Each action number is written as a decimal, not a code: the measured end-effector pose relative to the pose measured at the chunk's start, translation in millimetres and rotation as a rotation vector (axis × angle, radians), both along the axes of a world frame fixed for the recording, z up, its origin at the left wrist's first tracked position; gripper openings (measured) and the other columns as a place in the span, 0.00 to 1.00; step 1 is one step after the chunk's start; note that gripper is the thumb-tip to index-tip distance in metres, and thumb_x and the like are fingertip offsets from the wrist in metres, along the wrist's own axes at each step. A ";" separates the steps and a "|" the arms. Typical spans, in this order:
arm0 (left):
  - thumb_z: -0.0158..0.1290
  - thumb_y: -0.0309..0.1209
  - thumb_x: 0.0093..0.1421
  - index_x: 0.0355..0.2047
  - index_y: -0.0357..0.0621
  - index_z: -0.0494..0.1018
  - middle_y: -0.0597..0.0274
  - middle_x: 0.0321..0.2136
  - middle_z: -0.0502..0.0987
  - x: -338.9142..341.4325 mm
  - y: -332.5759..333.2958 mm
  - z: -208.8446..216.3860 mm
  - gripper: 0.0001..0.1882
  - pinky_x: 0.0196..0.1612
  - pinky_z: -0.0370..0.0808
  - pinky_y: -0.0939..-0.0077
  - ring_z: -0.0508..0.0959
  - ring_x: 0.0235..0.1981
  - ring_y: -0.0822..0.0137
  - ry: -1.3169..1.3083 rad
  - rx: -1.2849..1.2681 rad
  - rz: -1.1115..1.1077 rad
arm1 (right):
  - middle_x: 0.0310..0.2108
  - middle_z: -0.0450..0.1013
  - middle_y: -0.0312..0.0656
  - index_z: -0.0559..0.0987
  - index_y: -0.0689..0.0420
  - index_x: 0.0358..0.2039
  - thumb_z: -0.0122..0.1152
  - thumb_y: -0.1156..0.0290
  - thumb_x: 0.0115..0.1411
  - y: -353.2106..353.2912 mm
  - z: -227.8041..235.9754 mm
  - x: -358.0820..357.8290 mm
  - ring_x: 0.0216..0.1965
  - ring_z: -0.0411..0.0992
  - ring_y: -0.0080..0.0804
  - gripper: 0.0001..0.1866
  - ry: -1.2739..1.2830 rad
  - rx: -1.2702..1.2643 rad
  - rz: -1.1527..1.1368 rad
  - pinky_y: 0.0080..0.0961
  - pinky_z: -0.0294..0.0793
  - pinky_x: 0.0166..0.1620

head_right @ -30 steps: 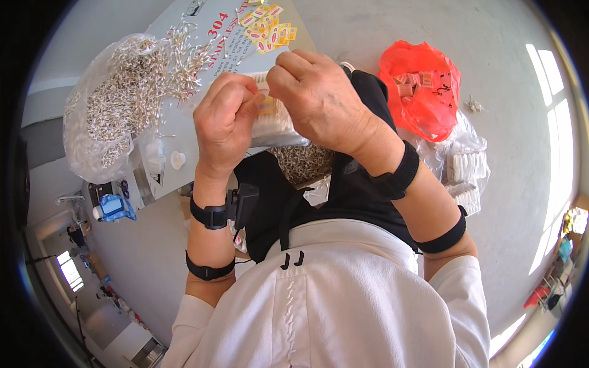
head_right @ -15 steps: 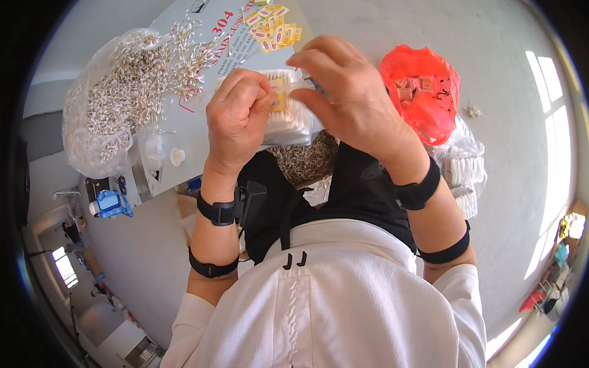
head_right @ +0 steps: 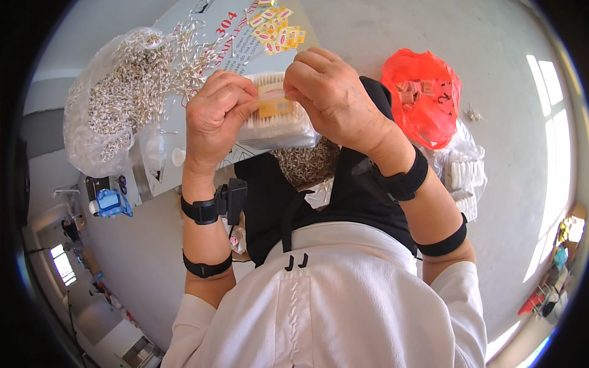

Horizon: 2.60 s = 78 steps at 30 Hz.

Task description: Packing small containers of cotton swabs into a larger plastic bag.

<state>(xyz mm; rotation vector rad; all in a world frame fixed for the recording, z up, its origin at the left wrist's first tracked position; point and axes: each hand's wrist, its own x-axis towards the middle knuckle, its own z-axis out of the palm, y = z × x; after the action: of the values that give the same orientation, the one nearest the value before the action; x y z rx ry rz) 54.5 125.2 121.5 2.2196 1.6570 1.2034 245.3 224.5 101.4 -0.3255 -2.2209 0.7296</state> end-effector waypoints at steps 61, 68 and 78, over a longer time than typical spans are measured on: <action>0.59 0.16 0.43 0.25 0.36 0.67 0.57 0.26 0.72 2.7 -2.2 -6.4 0.11 0.33 0.72 0.63 0.72 0.31 0.54 -0.002 0.039 0.027 | 0.28 0.69 0.43 0.71 0.58 0.26 0.61 0.77 0.50 6.0 10.4 -6.1 0.35 0.70 0.47 0.07 -0.188 0.179 -0.041 0.38 0.70 0.40; 0.59 0.13 0.45 0.26 0.35 0.67 0.58 0.27 0.72 9.2 -2.5 -6.6 0.13 0.30 0.72 0.68 0.72 0.28 0.57 0.103 0.029 0.093 | 0.28 0.68 0.45 0.69 0.59 0.27 0.60 0.77 0.51 9.7 7.5 -2.4 0.35 0.68 0.49 0.08 -0.121 0.162 -0.005 0.39 0.69 0.41; 0.56 0.13 0.43 0.24 0.36 0.64 0.58 0.24 0.69 6.4 3.8 -6.6 0.12 0.30 0.70 0.63 0.70 0.28 0.54 -0.069 -0.010 0.015 | 0.28 0.68 0.46 0.68 0.58 0.28 0.61 0.77 0.51 12.4 6.9 -0.5 0.35 0.68 0.50 0.08 -0.168 0.114 0.014 0.40 0.69 0.41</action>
<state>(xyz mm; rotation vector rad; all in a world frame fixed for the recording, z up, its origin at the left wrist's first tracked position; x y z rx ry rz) 60.8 129.0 115.0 2.1380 1.6526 1.2571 244.8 236.9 108.3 -0.3248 -2.4144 0.5989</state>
